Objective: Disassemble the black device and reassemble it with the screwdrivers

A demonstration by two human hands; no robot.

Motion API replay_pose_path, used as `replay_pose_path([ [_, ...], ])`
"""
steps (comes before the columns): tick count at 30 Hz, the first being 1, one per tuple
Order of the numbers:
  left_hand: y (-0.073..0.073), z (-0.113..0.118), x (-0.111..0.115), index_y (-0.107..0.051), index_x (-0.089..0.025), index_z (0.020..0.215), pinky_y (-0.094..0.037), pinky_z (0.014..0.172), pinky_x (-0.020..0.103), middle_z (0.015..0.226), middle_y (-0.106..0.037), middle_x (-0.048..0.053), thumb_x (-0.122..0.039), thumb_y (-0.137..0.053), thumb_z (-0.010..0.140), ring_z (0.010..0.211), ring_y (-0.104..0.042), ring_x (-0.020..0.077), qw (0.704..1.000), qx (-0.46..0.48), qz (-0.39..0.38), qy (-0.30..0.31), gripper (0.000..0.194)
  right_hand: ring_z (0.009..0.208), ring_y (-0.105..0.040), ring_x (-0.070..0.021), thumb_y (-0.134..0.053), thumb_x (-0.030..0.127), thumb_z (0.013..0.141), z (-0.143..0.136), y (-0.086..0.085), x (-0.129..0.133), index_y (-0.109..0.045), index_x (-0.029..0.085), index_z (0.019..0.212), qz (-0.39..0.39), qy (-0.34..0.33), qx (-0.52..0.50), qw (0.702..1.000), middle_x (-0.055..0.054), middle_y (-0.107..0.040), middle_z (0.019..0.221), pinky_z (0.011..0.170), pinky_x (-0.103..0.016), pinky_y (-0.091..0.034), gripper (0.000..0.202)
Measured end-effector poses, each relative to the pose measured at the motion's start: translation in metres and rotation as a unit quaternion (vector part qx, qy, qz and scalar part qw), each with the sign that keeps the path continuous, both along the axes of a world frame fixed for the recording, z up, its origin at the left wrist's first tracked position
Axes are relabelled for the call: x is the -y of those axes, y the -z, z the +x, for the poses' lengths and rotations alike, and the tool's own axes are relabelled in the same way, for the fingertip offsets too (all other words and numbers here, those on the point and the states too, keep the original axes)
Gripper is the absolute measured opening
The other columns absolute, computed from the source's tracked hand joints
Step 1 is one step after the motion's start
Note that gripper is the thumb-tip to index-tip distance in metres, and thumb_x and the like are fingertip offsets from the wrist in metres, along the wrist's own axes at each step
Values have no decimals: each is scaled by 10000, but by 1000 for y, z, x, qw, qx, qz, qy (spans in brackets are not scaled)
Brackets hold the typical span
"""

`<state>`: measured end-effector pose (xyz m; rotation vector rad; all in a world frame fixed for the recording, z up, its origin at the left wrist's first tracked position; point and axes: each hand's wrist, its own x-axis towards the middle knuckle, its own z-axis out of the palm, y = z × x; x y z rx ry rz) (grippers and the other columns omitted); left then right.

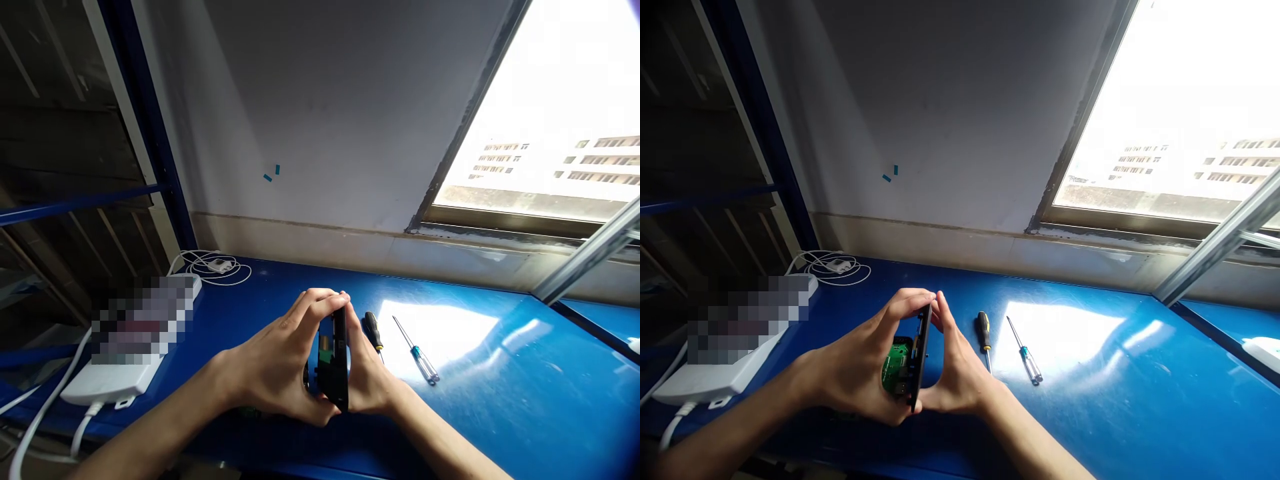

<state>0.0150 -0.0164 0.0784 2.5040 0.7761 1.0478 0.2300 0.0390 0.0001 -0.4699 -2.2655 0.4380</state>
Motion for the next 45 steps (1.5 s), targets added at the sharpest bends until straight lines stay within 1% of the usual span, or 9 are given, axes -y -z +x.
replay_pose_path([
  [3,1,-4,1,-105,-360,1635,-517,1186,567,1582,-337,160,-161,-950,601,1466,-473,421,1000,15,-27,5,1350,1550,-414,-448,-964,568,660,-4,2,1,178,262,1682,-40,-11,-37,998,-262,-335,1697,1206,-613,-471,1563],
  [7,2,-22,8,-78,-395,1654,-475,1208,621,1640,-320,165,-210,-982,629,1521,-415,443,999,5,-42,-34,1379,1517,-467,-432,-982,486,660,-4,3,1,98,278,1699,-55,-30,-69,996,-249,-382,1650,1200,-642,-459,1513],
  [10,6,-40,14,-55,-424,1655,-486,1183,645,1653,-328,161,-229,-969,659,1516,-438,432,996,6,-68,-62,1366,1478,-510,-419,-981,479,665,-2,-1,3,75,285,1701,-51,-21,-52,997,-240,-411,1619,1175,-635,-484,1493],
  [15,23,-66,19,-90,-388,1645,-449,1185,689,1632,-357,178,-244,-960,622,1516,-421,447,992,2,-57,-111,1351,1431,-544,-401,-967,477,667,1,-11,9,68,274,1700,-27,3,-10,1000,-218,-470,1565,1162,-611,-499,1476],
  [22,38,-83,20,-166,-379,1609,-534,1133,601,1567,-427,138,-234,-930,571,1465,-459,415,987,-58,-62,-134,1297,1483,-495,-404,-953,384,664,0,-15,18,62,279,1697,-12,19,46,999,-207,-443,1579,1161,-554,-523,1452],
  [29,48,-99,28,-99,-363,1636,-565,1099,567,1529,-501,163,-281,-948,590,1454,-528,416,968,-84,-166,-168,1350,1428,-533,-398,-980,449,629,-11,-18,24,26,298,1699,-105,22,110,988,-194,-482,1536,1148,-577,-519,1477],
  [36,59,-98,41,-76,-345,1638,-563,1092,567,1569,-492,207,-239,-908,652,1436,-566,408,958,-95,-211,-168,1294,1398,-537,-423,-988,536,592,-18,-12,25,-52,261,1709,-114,24,159,980,-205,-536,1513,1139,-615,-498,1483],
  [39,61,-96,43,-115,-333,1632,-523,1136,578,1634,-416,213,-251,-896,662,1493,-496,414,944,-85,-271,-168,1249,1450,-494,-438,-978,556,602,-19,-12,26,-97,241,1715,-135,31,188,972,-214,-521,1553,1176,-618,-466,1453],
  [45,54,-97,45,-144,-319,1638,-367,1264,554,1733,-272,172,-317,-884,688,1583,-351,395,902,-45,-396,-168,1205,1503,-431,-435,-954,607,616,-23,-14,26,-168,194,1706,-168,35,219,960,-226,-478,1612,1221,-626,-407,1406],
])
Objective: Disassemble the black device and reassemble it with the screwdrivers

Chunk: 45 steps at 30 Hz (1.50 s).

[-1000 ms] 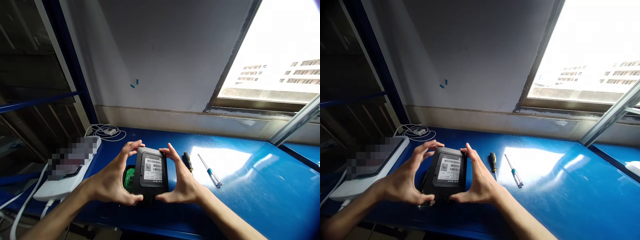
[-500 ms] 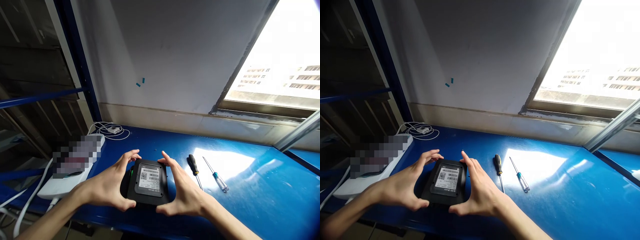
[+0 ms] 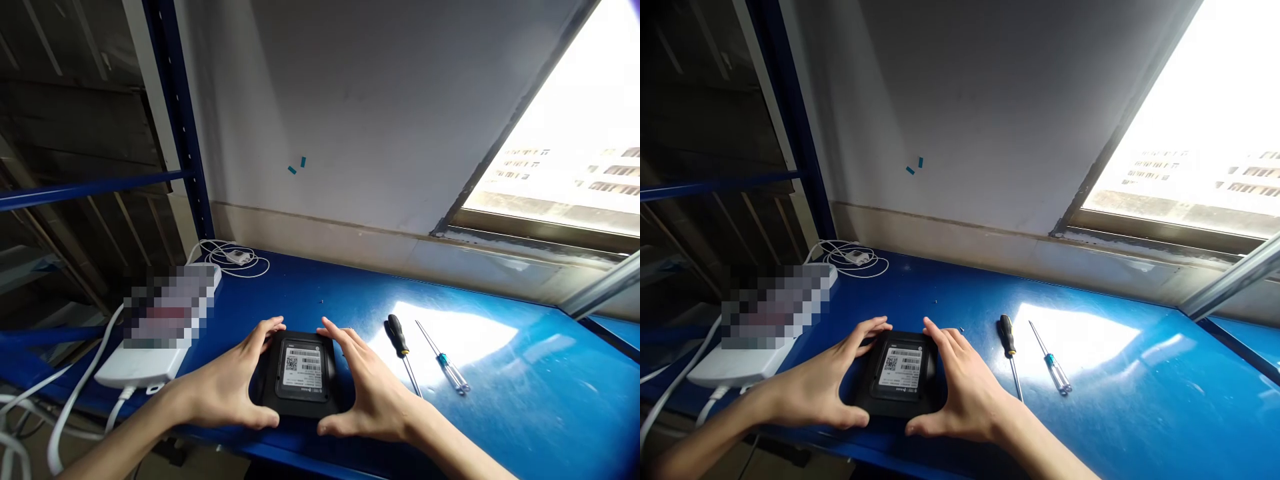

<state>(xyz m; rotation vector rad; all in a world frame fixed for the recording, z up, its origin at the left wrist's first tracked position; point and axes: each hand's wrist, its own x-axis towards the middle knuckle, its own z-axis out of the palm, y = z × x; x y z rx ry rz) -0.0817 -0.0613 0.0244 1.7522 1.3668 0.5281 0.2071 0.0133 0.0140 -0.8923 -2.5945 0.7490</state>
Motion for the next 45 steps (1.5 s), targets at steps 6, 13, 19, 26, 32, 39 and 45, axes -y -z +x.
replay_pose_path([
  [6,0,1,1,-113,-329,1663,-337,1281,554,1763,-203,151,-291,-915,657,1602,-314,379,1000,11,-17,-13,1286,1450,-493,-429,-898,731,622,-2,1,-2,-238,168,1688,7,-13,6,1000,-241,-508,1590,1188,-614,-449,1374],
  [13,-7,-3,-3,-229,-309,1687,-257,1325,534,1786,-198,103,-457,-930,707,1632,-233,374,999,-30,-7,31,1215,1518,-447,-416,-789,819,708,-1,-4,-1,-318,127,1663,20,-36,30,999,-249,-467,1641,1234,-599,-417,1270],
  [19,-17,-1,-2,-222,-295,1707,-246,1331,507,1778,-253,73,-470,-866,792,1633,-246,346,994,-106,-23,17,1132,1584,-359,-421,-690,880,747,2,-4,0,-275,108,1684,13,-39,50,998,-250,-381,1695,1268,-608,-377,1284],
  [26,-35,11,-7,-296,-299,1682,-312,1305,494,1747,-272,65,-446,-880,766,1606,-303,360,982,-183,-14,33,1097,1609,-281,-441,-714,872,732,-1,-8,2,-226,105,1692,-13,-19,94,995,-239,-318,1709,1279,-608,-356,1322],
  [32,-48,22,-11,-252,-257,1689,-290,1306,548,1739,-251,95,-433,-851,797,1624,-209,383,966,-250,-38,53,1089,1632,-214,-415,-680,868,773,-3,-14,4,-218,152,1695,-35,-16,117,992,-180,-287,1730,1285,-595,-352,1255],
  [39,-62,39,-16,-337,-188,1669,-222,1337,521,1716,-251,147,-248,-836,810,1617,-200,376,952,-291,-34,89,995,1638,-193,-402,-686,866,768,-8,-20,4,-238,151,1685,-42,-14,140,989,-154,-287,1730,1297,-577,-343,1246],
  [45,-64,49,-20,-378,-194,1658,-267,1325,458,1702,-303,170,-172,-900,746,1593,-292,372,935,-339,-18,105,1051,1639,-175,-422,-746,845,730,-8,-17,4,-252,182,1688,-30,-8,112,993,-163,-326,1717,1283,-618,-362,1265],
])
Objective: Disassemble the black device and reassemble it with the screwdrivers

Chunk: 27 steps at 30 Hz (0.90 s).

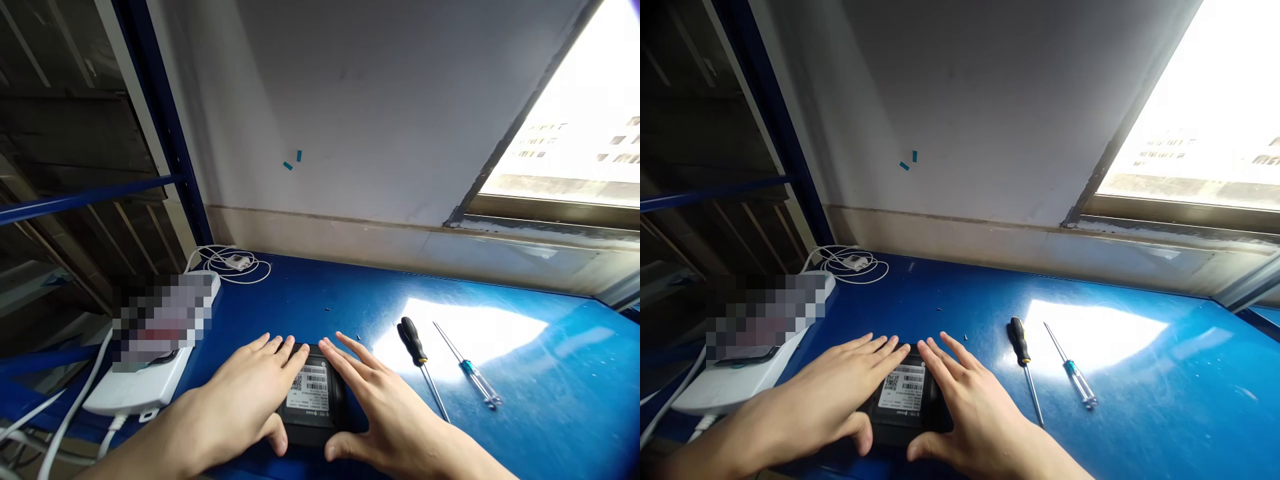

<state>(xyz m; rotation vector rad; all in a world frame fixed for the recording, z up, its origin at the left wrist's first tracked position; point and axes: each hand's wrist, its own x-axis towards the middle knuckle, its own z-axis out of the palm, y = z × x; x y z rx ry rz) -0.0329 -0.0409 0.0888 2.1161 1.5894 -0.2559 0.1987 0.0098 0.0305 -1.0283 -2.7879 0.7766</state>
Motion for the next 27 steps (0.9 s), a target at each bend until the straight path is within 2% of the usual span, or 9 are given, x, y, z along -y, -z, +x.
replay_pose_path([
  [5,9,-3,3,-514,-265,1586,-316,1300,498,1677,-371,144,-194,-926,711,1565,-355,385,996,69,46,-10,969,1634,-190,-438,-771,836,712,4,11,-3,-277,189,1688,48,-15,-27,998,-162,-412,1684,1269,-632,-388,1270],
  [8,9,-2,2,-516,-237,1585,-322,1291,528,1667,-383,177,-211,-953,682,1560,-356,413,997,63,40,-20,1003,1575,-368,-444,-744,750,826,10,17,-15,-442,176,1626,152,-2,-80,985,-182,-536,1609,1216,-653,-454,1030],
  [11,3,-1,-1,-478,-230,1609,-314,1294,520,1682,-361,175,-218,-953,676,1580,-327,402,998,54,20,-30,1047,1348,-626,-399,-601,544,1028,25,14,-36,-566,163,1521,281,118,-144,942,-204,-702,1407,1051,-621,-586,624],
  [14,3,-6,-1,-437,-272,1630,-300,1303,516,1711,-340,114,-270,-928,682,1597,-311,383,995,82,7,-52,1068,1169,-695,-411,-557,514,1047,48,8,-56,-622,136,1439,334,261,-97,900,-221,-729,1266,891,-586,-627,548],
  [16,10,-14,2,-431,-274,1634,-283,1313,519,1724,-336,92,-312,-912,686,1612,-290,368,994,96,5,-59,1063,1087,-721,-434,-569,495,1037,64,8,-66,-626,111,1427,291,336,-33,895,-247,-716,1244,813,-572,-624,550],
  [17,15,-18,3,-431,-271,1635,-267,1319,529,1733,-326,87,-330,-907,688,1616,-282,369,992,102,7,-71,1061,1017,-742,-428,-579,494,1031,71,10,-70,-630,108,1419,248,350,-15,903,-247,-728,1198,775,-558,-621,550],
  [20,36,-32,11,-366,-288,1665,-237,1329,549,1759,-273,57,-376,-844,761,1628,-252,355,988,131,17,-75,1027,901,-765,-391,-694,395,960,82,17,-77,-712,112,1287,193,350,-22,916,-187,-765,968,739,-498,-617,433],
  [23,54,-41,19,-323,-323,1679,-238,1327,555,1769,-244,30,-357,-815,788,1632,-248,339,986,147,32,-70,1018,883,-772,-324,-706,307,928,80,19,-80,-718,153,1267,174,335,-78,923,-128,-767,946,780,-451,-626,372],
  [27,66,-45,29,-363,-380,1656,-255,1318,565,1767,-264,11,-315,-837,771,1625,-268,358,982,170,54,-63,1006,728,-767,-195,-439,465,1088,66,9,-72,-523,205,1500,154,316,-238,905,-89,-751,1065,729,-379,-655,495],
])
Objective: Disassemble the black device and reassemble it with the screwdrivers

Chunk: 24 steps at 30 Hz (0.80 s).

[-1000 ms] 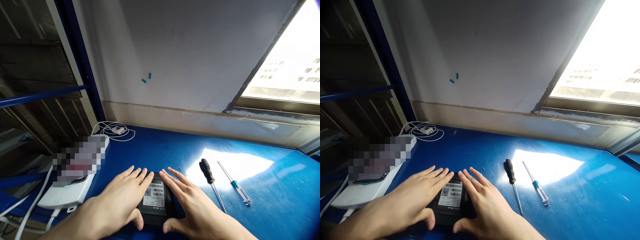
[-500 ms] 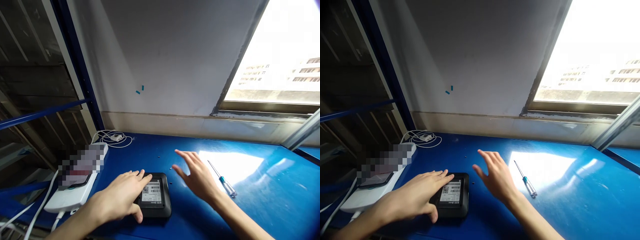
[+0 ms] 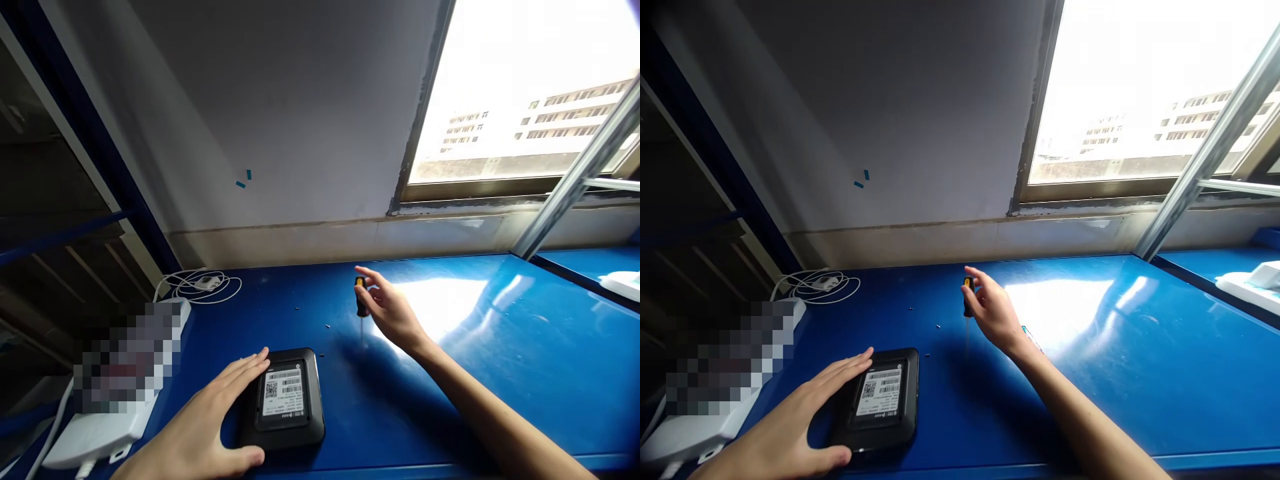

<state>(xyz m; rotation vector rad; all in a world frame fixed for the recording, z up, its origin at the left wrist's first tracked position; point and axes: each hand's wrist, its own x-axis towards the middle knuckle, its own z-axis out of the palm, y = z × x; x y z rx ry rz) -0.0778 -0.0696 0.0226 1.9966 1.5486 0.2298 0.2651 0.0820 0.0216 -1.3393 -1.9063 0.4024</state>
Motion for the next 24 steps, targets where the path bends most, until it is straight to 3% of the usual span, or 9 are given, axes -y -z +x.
replay_pose_path([
  [2,1,1,3,-382,-384,1648,-256,1319,565,1766,-272,13,-305,-850,766,1626,-262,364,1000,8,8,5,1002,717,-778,-201,-511,568,1052,-8,-3,6,-529,211,1477,20,-43,-166,985,-75,-754,1036,689,-380,-672,556],
  [4,0,2,4,-382,-383,1648,-239,1321,576,1769,-264,15,-309,-857,768,1632,-239,369,1000,10,4,7,1004,732,-788,-217,-626,618,982,-14,-2,11,-578,216,1412,19,-77,-260,962,-56,-762,979,678,-384,-683,591],
  [11,-2,4,5,-361,-384,1657,-211,1326,597,1779,-233,10,-322,-865,771,1641,-200,379,1000,15,-8,5,1021,699,-787,-207,-640,611,976,-23,8,15,-604,236,1348,14,-84,-262,961,-46,-778,951,689,-378,-678,529],
  [18,-3,5,5,-374,-387,1650,-208,1327,598,1779,-252,12,-324,-845,768,1641,-202,381,1000,12,-8,2,1002,735,-790,-209,-662,578,980,-23,5,18,-602,238,1336,32,-88,-293,952,-44,-756,975,679,-377,-685,496],
  [24,-8,22,7,-370,-322,1660,-231,1324,596,1780,-246,60,-304,-846,732,1635,-198,400,1000,9,-19,3,1043,702,-736,-160,-718,564,947,-24,2,20,-623,264,1303,36,-74,-347,934,-31,-695,1026,633,-345,-689,476],
])
